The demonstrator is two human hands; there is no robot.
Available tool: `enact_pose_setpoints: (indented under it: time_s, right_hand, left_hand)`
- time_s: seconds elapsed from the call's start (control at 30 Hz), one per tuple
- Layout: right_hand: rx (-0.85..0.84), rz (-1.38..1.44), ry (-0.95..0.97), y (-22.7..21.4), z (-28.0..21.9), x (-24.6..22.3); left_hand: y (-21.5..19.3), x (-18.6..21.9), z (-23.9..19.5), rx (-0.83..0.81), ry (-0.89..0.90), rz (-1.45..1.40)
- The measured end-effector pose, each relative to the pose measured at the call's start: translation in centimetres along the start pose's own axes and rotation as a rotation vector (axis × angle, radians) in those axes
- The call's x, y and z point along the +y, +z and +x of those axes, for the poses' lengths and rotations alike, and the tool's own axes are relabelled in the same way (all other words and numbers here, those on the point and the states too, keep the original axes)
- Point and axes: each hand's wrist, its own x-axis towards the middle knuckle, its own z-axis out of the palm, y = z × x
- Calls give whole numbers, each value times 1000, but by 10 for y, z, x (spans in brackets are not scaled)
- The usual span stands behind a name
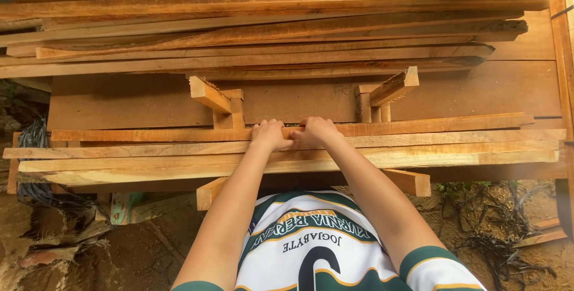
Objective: The person repeatedly picks up thin wooden planks from a large pile and places them onto a lower stack on a wooden workbench. They use both hands to align and arrange the planks, occasionally adjusting the stack to ensure it remains even.
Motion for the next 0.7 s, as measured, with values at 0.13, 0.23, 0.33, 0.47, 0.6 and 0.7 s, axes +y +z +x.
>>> enact_pose_setpoints:
  time_s: [0.13,0.23,0.33,0.47,0.6,0.7]
  right_hand:
    - [-143,-97,42,-23,1,-12]
    - [-184,-120,69,-31,8,-23]
    - [-168,-110,50,-38,31,-17]
    - [453,-130,-165,-89,68,-14]
    - [1028,-38,-409,-193,67,-54]
    - [1041,-127,-415,-225,112,-64]
  left_hand:
    - [-22,13,-9,-54,-12,15]
    - [-32,19,-6,-106,-16,110]
    - [-67,36,-19,-158,-36,146]
    - [-83,38,8,-307,-32,127]
    - [-113,39,14,-457,-3,118]
    - [-101,38,37,-510,28,177]
